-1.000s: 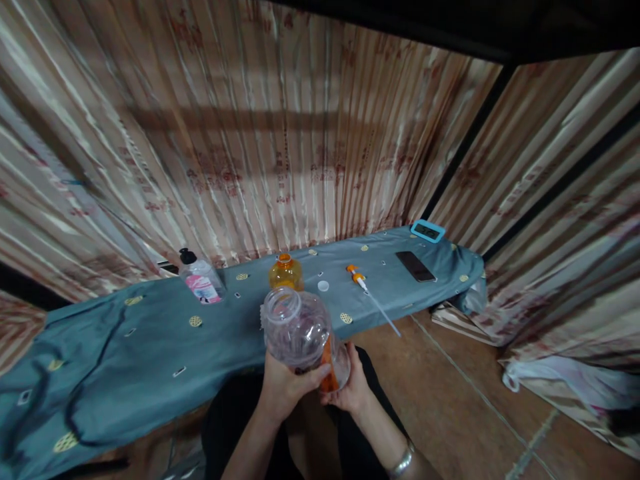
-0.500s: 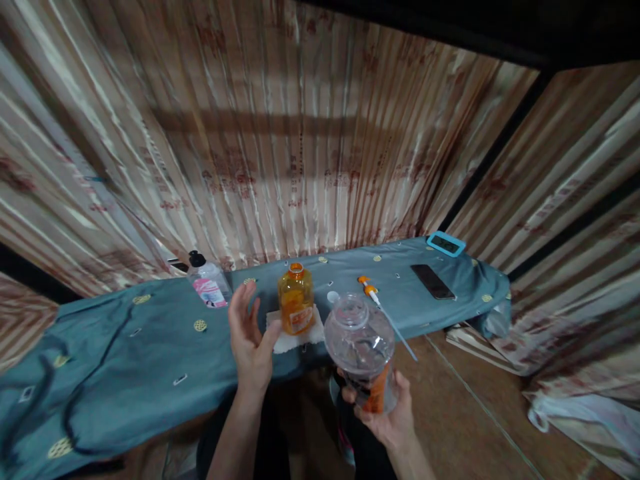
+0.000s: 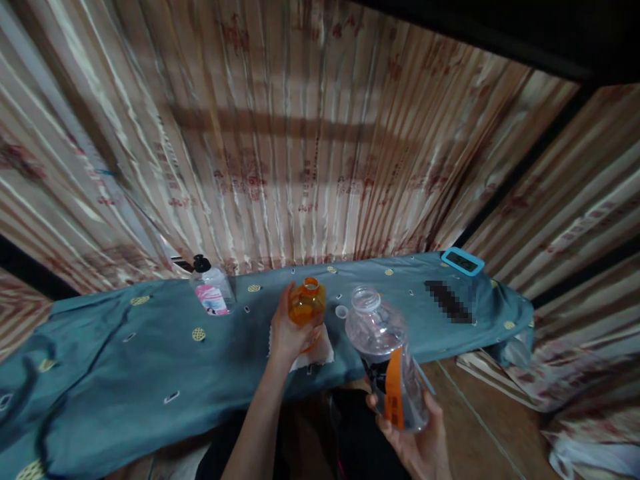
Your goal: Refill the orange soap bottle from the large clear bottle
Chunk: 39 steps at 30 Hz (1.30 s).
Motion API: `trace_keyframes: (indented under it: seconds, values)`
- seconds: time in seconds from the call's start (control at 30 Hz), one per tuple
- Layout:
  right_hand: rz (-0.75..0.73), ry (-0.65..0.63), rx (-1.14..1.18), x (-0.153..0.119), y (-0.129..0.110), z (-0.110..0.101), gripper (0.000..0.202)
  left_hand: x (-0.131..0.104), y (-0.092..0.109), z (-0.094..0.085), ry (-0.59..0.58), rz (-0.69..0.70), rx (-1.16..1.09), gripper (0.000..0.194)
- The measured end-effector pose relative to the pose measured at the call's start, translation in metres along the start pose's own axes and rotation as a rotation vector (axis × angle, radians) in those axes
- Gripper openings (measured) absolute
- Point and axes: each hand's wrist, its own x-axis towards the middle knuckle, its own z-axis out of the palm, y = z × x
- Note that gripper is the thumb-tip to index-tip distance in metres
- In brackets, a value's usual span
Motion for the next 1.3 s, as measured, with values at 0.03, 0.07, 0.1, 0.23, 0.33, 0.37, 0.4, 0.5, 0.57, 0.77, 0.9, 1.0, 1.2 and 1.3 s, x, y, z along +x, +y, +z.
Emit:
trace_keyframes:
  seconds: [0.03,0.07,0.1,0.23,0.33,0.37,0.4,0.5,0.57,0.77,0.9,1.0,1.2,1.3]
  values:
    - [-0.036,0.017,-0.032,-0.001,0.003,0.005,0.046,-0.003,-0.001,0.001,0.001,-0.006,0.000,0.079]
    - [-0.040,0.037,-0.045,-0.002,0.006,0.010,0.047,-0.005,-0.002,0.002,0.005,0.000,-0.010,0.076]
    - [-0.041,0.051,-0.053,-0.003,0.008,0.014,0.047,-0.007,-0.003,0.003,0.014,0.013,-0.022,0.073]
    - [-0.055,0.080,-0.099,-0.005,0.014,0.024,0.046,-0.013,-0.007,0.007,0.058,0.053,-0.032,0.071]
    - [-0.088,0.104,-0.149,-0.005,0.015,0.025,0.047,-0.016,-0.009,0.009,0.052,0.056,-0.030,0.073]
    - [-0.101,0.107,-0.158,-0.004,0.015,0.025,0.047,-0.017,-0.010,0.010,0.051,0.053,-0.029,0.074]
    - [-0.111,0.107,-0.165,-0.005,0.014,0.026,0.047,-0.017,-0.010,0.011,0.053,0.048,-0.027,0.075]
    - [-0.119,0.120,-0.178,-0.006,0.012,0.031,0.046,-0.018,-0.009,0.011,0.051,0.035,-0.021,0.074]
    - [-0.119,0.127,-0.184,-0.008,0.010,0.035,0.046,-0.018,-0.008,0.011,0.043,0.029,-0.022,0.072]
    - [-0.168,0.182,-0.264,-0.014,0.004,0.041,0.047,-0.017,-0.007,0.011,0.025,0.032,-0.030,0.072]
    - [-0.186,0.200,-0.279,-0.019,-0.001,0.044,0.046,-0.017,-0.009,0.011,0.017,0.026,-0.044,0.073]
    - [-0.178,0.194,-0.296,-0.024,-0.004,0.047,0.046,-0.017,-0.009,0.011,0.018,0.025,-0.046,0.072]
    - [-0.197,0.239,-0.357,-0.035,-0.009,0.054,0.051,-0.016,-0.006,0.010,0.024,0.033,-0.042,0.070]
    - [-0.188,0.253,-0.347,-0.039,-0.011,0.056,0.053,-0.014,-0.004,0.008,-0.009,0.015,-0.061,0.068]
